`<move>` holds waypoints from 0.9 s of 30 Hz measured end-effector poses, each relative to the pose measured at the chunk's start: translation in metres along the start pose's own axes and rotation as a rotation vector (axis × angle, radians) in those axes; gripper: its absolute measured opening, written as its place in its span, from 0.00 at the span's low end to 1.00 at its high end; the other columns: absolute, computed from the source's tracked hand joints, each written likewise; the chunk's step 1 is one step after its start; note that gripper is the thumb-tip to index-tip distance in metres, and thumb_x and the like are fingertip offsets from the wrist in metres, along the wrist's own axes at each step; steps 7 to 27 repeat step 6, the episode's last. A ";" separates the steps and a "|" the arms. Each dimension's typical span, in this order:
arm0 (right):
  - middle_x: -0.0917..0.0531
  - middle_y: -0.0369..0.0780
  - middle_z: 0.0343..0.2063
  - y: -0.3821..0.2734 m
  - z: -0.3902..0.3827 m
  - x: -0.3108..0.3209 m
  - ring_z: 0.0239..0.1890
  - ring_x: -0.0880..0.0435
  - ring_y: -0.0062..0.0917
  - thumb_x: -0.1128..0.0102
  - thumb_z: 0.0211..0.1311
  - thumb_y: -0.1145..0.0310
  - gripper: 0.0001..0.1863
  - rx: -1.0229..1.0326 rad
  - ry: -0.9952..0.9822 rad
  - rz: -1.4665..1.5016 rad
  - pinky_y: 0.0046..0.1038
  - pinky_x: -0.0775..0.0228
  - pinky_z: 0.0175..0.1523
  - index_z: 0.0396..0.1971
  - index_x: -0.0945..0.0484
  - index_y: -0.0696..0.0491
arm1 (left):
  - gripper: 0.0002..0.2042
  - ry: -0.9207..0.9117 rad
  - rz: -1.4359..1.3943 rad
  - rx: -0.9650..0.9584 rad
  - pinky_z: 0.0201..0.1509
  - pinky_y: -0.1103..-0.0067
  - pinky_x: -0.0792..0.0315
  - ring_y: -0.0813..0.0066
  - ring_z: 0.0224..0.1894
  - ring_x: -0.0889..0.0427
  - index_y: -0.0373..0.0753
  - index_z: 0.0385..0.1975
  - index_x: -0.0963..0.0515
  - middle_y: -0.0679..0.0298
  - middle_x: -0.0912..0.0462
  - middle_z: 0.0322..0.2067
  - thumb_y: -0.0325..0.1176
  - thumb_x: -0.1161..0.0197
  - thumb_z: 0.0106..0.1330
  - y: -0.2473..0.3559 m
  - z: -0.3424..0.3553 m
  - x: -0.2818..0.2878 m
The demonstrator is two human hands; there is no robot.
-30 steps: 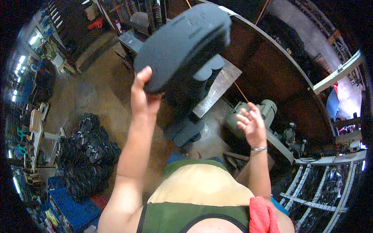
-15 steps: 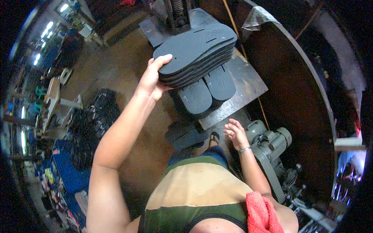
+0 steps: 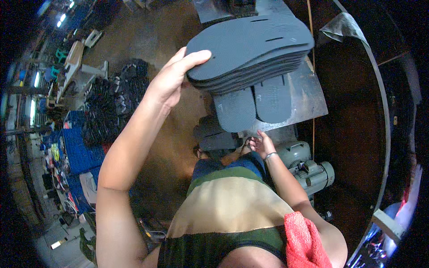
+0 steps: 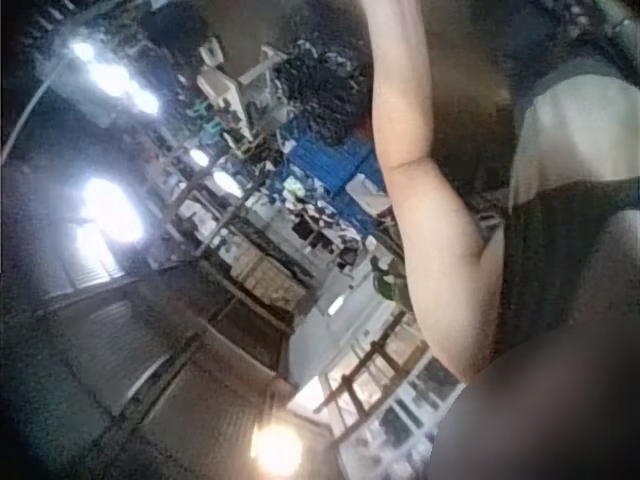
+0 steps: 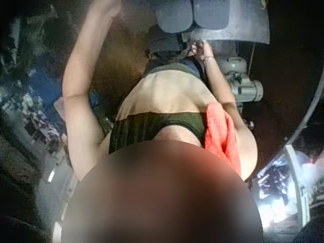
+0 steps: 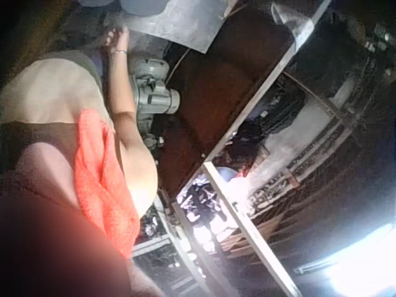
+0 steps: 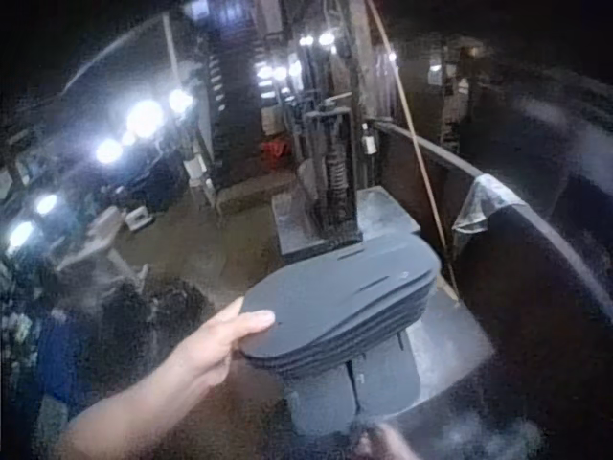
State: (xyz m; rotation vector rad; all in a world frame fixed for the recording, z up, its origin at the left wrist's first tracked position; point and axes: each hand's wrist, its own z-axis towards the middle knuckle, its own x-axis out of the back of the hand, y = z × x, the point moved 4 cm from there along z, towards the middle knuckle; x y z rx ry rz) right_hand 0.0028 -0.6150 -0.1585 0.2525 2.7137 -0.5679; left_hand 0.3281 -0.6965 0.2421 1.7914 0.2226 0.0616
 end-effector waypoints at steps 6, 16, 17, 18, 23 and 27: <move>0.19 0.39 0.51 0.020 0.061 -0.003 0.41 0.18 0.34 0.48 0.69 0.36 0.30 0.013 0.154 0.104 0.47 0.23 0.50 0.56 0.24 0.45 | 0.35 0.160 -0.357 -0.231 0.58 0.70 0.28 0.68 0.58 0.23 0.37 0.64 0.29 0.58 0.21 0.54 0.64 0.56 0.77 -0.036 0.014 0.073; 0.19 0.39 0.51 0.020 0.061 -0.003 0.41 0.18 0.34 0.48 0.69 0.36 0.30 0.013 0.154 0.104 0.47 0.23 0.50 0.56 0.24 0.45 | 0.35 0.160 -0.357 -0.231 0.58 0.70 0.28 0.68 0.58 0.23 0.37 0.64 0.29 0.58 0.21 0.54 0.64 0.56 0.77 -0.036 0.014 0.073; 0.19 0.39 0.51 0.020 0.061 -0.003 0.41 0.18 0.34 0.48 0.69 0.36 0.30 0.013 0.154 0.104 0.47 0.23 0.50 0.56 0.24 0.45 | 0.35 0.160 -0.357 -0.231 0.58 0.70 0.28 0.68 0.58 0.23 0.37 0.64 0.29 0.58 0.21 0.54 0.64 0.56 0.77 -0.036 0.014 0.073; 0.19 0.39 0.51 0.020 0.061 -0.003 0.41 0.18 0.34 0.48 0.69 0.36 0.30 0.013 0.154 0.104 0.47 0.23 0.50 0.56 0.24 0.45 | 0.35 0.160 -0.357 -0.231 0.58 0.70 0.28 0.68 0.58 0.23 0.37 0.64 0.29 0.58 0.21 0.54 0.64 0.56 0.77 -0.036 0.014 0.073; 0.19 0.39 0.51 0.020 0.061 -0.003 0.41 0.18 0.34 0.48 0.69 0.36 0.30 0.013 0.154 0.104 0.47 0.23 0.50 0.56 0.24 0.45 | 0.35 0.160 -0.357 -0.231 0.58 0.70 0.28 0.68 0.58 0.23 0.37 0.64 0.29 0.58 0.21 0.54 0.64 0.56 0.77 -0.036 0.014 0.073; 0.19 0.39 0.51 0.020 0.061 -0.003 0.41 0.18 0.34 0.48 0.69 0.36 0.30 0.013 0.154 0.104 0.47 0.23 0.50 0.56 0.24 0.45 | 0.35 0.160 -0.357 -0.231 0.58 0.70 0.28 0.68 0.58 0.23 0.37 0.64 0.29 0.58 0.21 0.54 0.64 0.56 0.77 -0.036 0.014 0.073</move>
